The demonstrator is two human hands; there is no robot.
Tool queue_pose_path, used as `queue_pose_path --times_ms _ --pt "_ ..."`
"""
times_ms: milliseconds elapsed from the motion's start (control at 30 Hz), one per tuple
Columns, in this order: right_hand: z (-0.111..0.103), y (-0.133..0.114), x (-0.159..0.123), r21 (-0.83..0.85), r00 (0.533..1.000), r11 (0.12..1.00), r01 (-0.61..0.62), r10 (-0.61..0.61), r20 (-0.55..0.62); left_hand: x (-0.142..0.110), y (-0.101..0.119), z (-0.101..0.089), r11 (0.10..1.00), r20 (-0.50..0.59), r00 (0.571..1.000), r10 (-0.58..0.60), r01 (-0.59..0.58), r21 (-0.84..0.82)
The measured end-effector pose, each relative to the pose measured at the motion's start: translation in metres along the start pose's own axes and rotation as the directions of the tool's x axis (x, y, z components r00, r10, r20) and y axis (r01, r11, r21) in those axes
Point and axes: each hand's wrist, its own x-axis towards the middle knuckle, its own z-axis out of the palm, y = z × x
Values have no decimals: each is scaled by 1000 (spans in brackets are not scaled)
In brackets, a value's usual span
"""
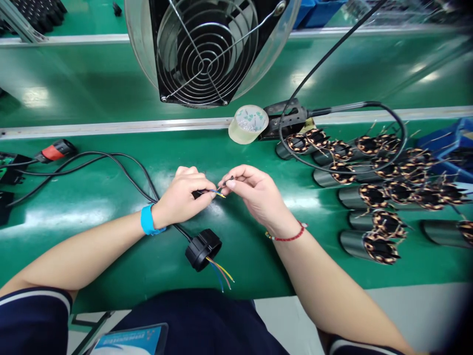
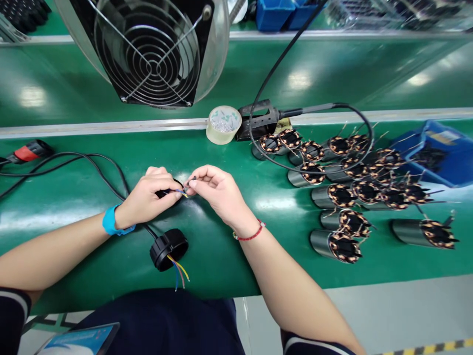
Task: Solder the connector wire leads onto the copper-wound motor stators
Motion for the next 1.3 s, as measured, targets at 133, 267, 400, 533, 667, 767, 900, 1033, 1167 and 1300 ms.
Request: queue_pose_path --times_ms 133,267,400,533,667,767,900,1033,1167,1300 --pt "0 -3 -1 -46 999 999 -16 18 36 0 0 0 1000 4 1000 9 -9 -1" --pt "-3 -5 0 -114 993 992 -56 68 100 -1 0 -1 1000 7 1000 12 -12 -1" --pt "-1 0 2 -143 982 984 -104 124 143 0 0 0 1000 -34 999 -9 9 -16" --pt "3 7 4 -61 981 990 -129 136 136 1 -4 1 994 -75 994 -83 77 -79" --pt "2 6 3 17 996 996 -88 88 10 3 -6 1 975 -95 981 -168 152 -161" --pt "1 2 0 1 997 1000 14 -14 -78 4 -5 1 974 -82 980 -179 166 -152" --pt "3 -1 -5 -94 995 991 95 -99 -34 5 -3 1 978 -81 982 -171 159 -134" --pt "4 -1 -9 -162 988 976 147 -153 -22 5 -3 1 981 -81 985 -155 144 -130" --pt "4 -1 -11 -231 985 960 160 -171 -27 6 -2 0 986 -71 987 -142 134 -103" --pt "3 -4 -10 -321 988 938 129 -150 -43 5 -2 1 988 -72 988 -138 133 -77"
